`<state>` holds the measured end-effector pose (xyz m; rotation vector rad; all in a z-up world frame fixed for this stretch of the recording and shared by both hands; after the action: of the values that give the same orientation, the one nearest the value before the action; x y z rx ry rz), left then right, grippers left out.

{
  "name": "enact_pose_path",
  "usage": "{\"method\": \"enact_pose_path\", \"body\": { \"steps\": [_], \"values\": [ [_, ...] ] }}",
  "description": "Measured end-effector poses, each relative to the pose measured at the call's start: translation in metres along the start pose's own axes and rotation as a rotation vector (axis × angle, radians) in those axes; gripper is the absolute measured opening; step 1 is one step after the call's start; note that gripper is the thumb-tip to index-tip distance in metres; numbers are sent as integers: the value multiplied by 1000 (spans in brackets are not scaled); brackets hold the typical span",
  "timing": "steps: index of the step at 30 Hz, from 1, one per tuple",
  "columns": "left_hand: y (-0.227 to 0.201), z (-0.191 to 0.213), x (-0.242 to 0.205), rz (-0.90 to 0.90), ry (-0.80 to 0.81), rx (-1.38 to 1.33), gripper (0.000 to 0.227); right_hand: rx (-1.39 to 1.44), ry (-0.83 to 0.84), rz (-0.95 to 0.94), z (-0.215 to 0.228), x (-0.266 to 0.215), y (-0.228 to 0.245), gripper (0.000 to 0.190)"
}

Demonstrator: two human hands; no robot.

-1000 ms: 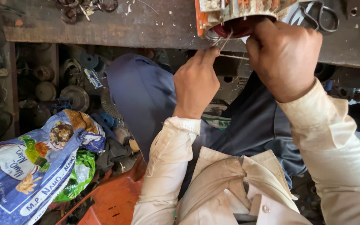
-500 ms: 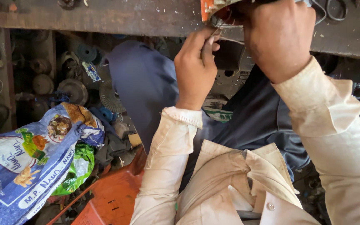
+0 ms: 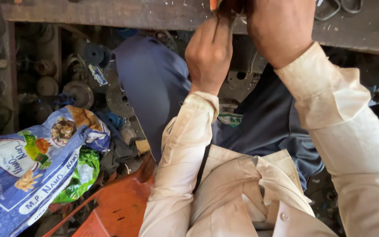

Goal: The person is repairing a motor stator by hand. They use a hammer to tap the copper windings and a screwdriver to adjust the internal components. The person also uses pliers to manipulate wires and a knife to cut or trim parts of the assembly.

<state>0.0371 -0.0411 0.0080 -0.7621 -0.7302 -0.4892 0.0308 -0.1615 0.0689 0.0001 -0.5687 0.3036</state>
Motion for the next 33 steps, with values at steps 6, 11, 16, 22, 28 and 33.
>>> {"method": "enact_pose_path", "body": {
  "steps": [6,11,16,22,28,33],
  "values": [
    [-6,-2,0,-106,9,62,14,69,101,-102,-4,6,-4,13],
    [-6,-6,3,-154,0,35,12,-20,172,-157,-10,5,-7,11],
    [-5,2,11,-104,16,-150,12,134,257,-251,13,-14,-9,21],
    [6,18,11,244,218,-565,9,880,-320,-808,35,-99,-3,20],
    [18,-3,1,547,371,-845,11,757,-136,-507,-18,-73,19,25],
    [23,-7,-6,638,403,-902,14,706,-184,-449,-26,-74,11,7]
  ]
}}
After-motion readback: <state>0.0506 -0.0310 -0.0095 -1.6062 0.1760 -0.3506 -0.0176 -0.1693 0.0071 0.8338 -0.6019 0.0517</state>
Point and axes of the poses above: each hand's wrist, its own x-axis towards the middle knuckle, its own z-axis out of the back of the hand, y = z × x, the point moved 7 cm from there along x, towards the middle knuckle, and after that the axes turned 2 degrees about y, right-handed, at the moved point
